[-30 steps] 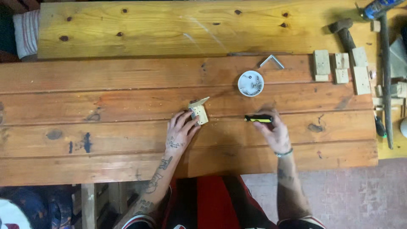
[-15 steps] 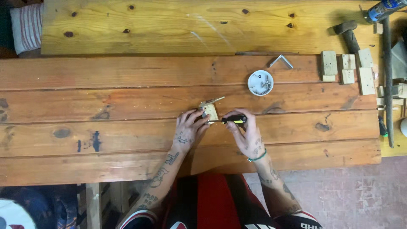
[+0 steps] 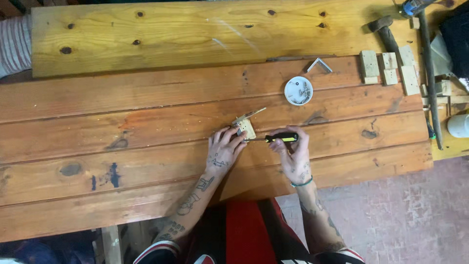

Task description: The person uses a screwdriver to fasten metal brackets onto small wooden blocks on a workbench. They repeatedly pick up blocks, align brackets, and tighten screws, then place the assembled pieces aside.

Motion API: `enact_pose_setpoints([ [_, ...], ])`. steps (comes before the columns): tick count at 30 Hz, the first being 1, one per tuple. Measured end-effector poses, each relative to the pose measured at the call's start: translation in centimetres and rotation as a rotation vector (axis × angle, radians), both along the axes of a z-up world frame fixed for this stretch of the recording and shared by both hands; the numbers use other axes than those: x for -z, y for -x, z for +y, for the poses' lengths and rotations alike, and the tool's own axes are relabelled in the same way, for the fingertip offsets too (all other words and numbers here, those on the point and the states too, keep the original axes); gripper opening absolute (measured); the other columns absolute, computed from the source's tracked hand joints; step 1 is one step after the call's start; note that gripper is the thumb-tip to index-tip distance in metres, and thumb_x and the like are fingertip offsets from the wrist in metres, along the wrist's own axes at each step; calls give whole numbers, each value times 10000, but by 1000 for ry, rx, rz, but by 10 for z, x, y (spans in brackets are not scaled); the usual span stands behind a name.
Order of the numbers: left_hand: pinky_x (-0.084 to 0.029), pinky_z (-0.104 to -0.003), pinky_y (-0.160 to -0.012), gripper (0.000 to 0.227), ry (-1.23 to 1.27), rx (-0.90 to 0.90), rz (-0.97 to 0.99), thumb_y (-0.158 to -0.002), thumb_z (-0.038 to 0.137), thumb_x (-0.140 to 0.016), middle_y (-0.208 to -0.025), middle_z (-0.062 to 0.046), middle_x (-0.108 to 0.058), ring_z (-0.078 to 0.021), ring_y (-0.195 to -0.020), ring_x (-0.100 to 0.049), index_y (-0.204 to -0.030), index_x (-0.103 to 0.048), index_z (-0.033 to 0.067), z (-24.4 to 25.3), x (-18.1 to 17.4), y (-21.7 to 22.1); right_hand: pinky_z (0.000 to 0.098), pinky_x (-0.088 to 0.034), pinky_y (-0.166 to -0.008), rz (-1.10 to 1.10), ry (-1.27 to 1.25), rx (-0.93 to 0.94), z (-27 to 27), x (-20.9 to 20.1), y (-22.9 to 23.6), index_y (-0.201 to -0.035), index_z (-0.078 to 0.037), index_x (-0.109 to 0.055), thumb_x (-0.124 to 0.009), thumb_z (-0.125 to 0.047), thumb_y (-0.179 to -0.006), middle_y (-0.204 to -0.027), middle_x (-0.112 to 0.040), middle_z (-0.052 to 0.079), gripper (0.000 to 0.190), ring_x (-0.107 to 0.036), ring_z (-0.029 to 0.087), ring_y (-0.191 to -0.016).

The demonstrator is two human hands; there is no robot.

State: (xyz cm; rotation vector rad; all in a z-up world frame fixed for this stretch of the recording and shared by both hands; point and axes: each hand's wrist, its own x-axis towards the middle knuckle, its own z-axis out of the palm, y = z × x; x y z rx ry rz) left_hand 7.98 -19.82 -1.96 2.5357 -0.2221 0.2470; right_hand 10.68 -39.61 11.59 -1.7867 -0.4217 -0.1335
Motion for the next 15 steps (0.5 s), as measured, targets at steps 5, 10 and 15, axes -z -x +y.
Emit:
enact_pose_setpoints([
  [5,-442,-466,-991,326,-45,2,-64,-986,494,-624,-1279,52,-588,-220,-1303,-525,-1277,-692,365,0,7,0,348,-629,-611,-65,-24,67,4,0,7,-1336,6,-285,-487,54,-1014,-1044,-682,237,383,-718,226,-698],
  [10,-467,-461,-950,315,-65,2,-110,-966,481,-651,-1249,35,-621,-237,-1273,-552,-1241,-719,345,0,-2,-3,397,-642,-626,-89,18,91,11,-8,8,-1275,60,-320,-508,56,-1001,-1045,-699,244,332,-740,254,-688],
  [15,-473,-430,-908,309,-67,-19,-145,-956,481,-677,-1223,43,-618,-229,-1259,-555,-1226,-729,341,0,-5,0,394,-637,-647,-43,1,143,14,-4,11,-1226,51,-336,-531,32,-1009,-1033,-706,227,293,-746,255,-670],
])
